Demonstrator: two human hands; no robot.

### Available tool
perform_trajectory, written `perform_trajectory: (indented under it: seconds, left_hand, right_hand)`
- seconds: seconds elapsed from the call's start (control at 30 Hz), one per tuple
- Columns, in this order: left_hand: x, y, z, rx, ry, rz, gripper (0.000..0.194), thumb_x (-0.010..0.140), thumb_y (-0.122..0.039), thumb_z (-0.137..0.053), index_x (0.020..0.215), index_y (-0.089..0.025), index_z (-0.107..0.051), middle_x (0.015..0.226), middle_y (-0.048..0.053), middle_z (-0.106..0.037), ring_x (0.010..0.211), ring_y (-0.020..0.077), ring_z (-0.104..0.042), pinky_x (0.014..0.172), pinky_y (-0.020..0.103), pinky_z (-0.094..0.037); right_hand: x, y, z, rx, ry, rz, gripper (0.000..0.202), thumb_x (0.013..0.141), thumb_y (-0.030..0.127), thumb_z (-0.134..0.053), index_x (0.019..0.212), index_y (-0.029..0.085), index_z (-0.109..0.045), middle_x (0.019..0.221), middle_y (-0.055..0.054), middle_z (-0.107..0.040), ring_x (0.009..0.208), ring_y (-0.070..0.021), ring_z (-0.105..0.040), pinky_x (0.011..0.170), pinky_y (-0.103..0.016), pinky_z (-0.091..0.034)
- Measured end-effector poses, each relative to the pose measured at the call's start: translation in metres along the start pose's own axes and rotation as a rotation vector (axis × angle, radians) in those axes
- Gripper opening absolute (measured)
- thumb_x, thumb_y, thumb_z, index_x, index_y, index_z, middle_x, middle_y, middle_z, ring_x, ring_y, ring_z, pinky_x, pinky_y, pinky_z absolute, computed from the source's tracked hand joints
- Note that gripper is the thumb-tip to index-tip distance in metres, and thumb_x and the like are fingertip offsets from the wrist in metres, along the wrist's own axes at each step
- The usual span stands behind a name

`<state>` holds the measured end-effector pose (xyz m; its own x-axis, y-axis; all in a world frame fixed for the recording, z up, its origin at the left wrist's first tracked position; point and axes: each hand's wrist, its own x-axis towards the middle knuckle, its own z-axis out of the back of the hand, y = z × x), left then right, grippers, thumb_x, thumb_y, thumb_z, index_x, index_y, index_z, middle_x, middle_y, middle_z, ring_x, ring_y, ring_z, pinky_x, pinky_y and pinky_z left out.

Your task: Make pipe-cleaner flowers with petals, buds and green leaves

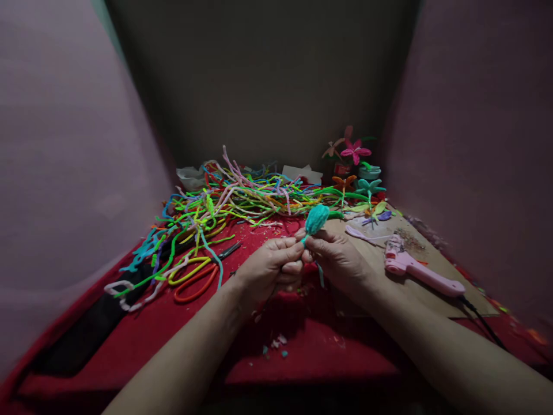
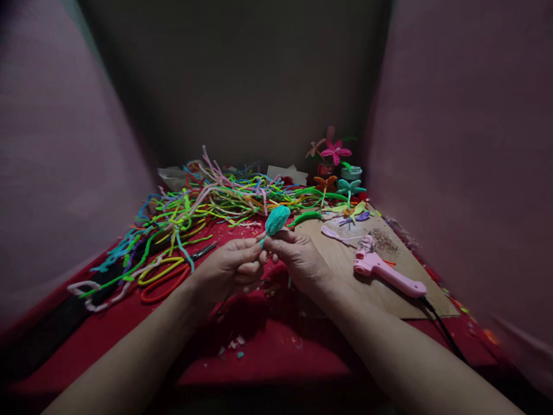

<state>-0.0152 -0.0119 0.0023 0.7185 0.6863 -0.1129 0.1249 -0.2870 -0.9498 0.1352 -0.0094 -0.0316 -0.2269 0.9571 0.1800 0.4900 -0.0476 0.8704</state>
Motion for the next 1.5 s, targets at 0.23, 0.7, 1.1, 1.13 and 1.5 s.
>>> perform_trajectory:
  seconds: [0.23,0.7,1.1,1.13,1.5]
  left_hand:
    - [0.004,0.016,-0.007,1.163,-0.588,-0.403,0.014,0.083,-0.026,-0.045,0.076,-0.016,-0.053,0.06,-0.003,-0.04,0.051,0.009,-0.034,0.052,0.023,-0.025]
    - [0.001,-0.003,-0.009,0.302,-0.294,-0.128,0.024,0.083,-0.035,-0.046,0.07,-0.016,-0.05,0.045,-0.008,-0.033,0.035,0.0028,-0.023,0.036,0.016,-0.018]
    - [-0.004,-0.002,-0.006,-0.094,-0.061,-0.043,0.018,0.082,-0.031,-0.051,0.081,-0.014,-0.055,0.048,-0.01,-0.031,0.035,0.0004,-0.016,0.035,0.014,-0.023]
    - [-0.005,-0.003,-0.006,-0.103,-0.048,-0.046,0.017,0.082,-0.03,-0.051,0.081,-0.014,-0.055,0.049,-0.009,-0.032,0.035,0.0004,-0.017,0.036,0.014,-0.024]
    - [-0.004,-0.007,-0.014,0.142,-0.133,-0.039,0.013,0.078,-0.026,-0.049,0.072,-0.015,-0.05,0.047,-0.008,-0.037,0.036,0.0024,-0.026,0.037,0.017,-0.028]
  right_hand:
    - [0.0,0.0,-0.001,-0.047,-0.142,-0.057,0.022,0.064,0.033,-0.073,0.07,0.015,-0.064,0.058,0.003,-0.053,0.05,-0.0073,-0.042,0.05,-0.023,-0.031]
    - [0.003,-0.001,-0.001,0.162,0.041,-0.152,0.02,0.07,0.035,-0.068,0.074,0.017,-0.061,0.061,0.001,-0.058,0.051,-0.009,-0.049,0.049,-0.022,-0.037]
    - [0.001,0.002,-0.003,0.12,0.047,-0.12,0.018,0.07,0.028,-0.068,0.081,0.015,-0.066,0.057,0.004,-0.054,0.049,-0.0067,-0.044,0.05,-0.021,-0.036]
    - [0.001,0.001,-0.003,0.116,0.028,-0.112,0.02,0.069,0.028,-0.068,0.084,0.015,-0.067,0.058,0.003,-0.055,0.05,-0.0069,-0.045,0.051,-0.021,-0.036]
    - [-0.002,0.001,-0.003,-0.04,-0.072,-0.051,0.018,0.07,0.034,-0.066,0.072,0.016,-0.064,0.056,0.002,-0.053,0.051,-0.0104,-0.045,0.055,-0.027,-0.036]
